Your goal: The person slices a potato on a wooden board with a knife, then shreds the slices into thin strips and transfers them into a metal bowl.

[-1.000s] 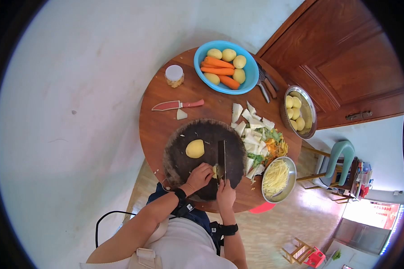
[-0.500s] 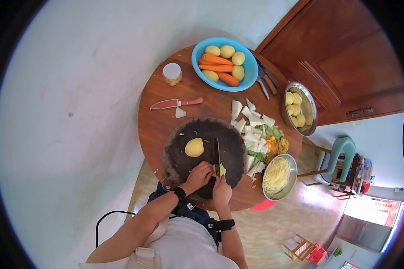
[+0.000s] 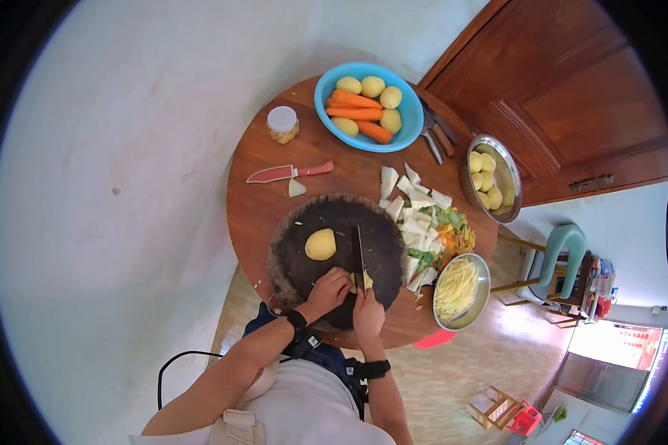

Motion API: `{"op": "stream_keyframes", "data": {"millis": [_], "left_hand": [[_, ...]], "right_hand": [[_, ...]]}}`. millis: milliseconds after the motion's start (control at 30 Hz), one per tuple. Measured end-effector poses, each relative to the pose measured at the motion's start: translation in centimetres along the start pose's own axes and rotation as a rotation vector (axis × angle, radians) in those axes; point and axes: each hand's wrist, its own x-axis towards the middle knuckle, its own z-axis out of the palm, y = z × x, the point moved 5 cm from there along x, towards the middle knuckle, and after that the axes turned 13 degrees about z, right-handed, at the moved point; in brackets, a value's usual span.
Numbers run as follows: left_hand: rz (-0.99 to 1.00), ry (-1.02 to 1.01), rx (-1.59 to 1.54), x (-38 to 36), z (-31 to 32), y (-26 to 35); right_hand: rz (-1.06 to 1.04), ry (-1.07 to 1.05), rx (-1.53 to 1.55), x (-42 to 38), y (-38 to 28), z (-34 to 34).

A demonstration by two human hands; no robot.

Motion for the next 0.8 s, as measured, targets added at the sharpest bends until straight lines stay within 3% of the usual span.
{"op": "stream_keyframes", "data": {"millis": [167,533,800], "left_hand": [[-0.007,0.014,0.001,-0.1,-0.1,0.0],[-0.012,0.023,-0.004,0.0,-0.1,-0.1],[-0.022,0.019,-0.009,-0.3,0.2,-0.3]], "right_hand": [[-0.003,-0.011,-0.03,-2.2,1.9,-0.6],[-0.039,0.018,0.053,-0.1,-0.4,-0.4],[-0.014,0.013,-0.08,-1.0,1.2,0.8]]}}
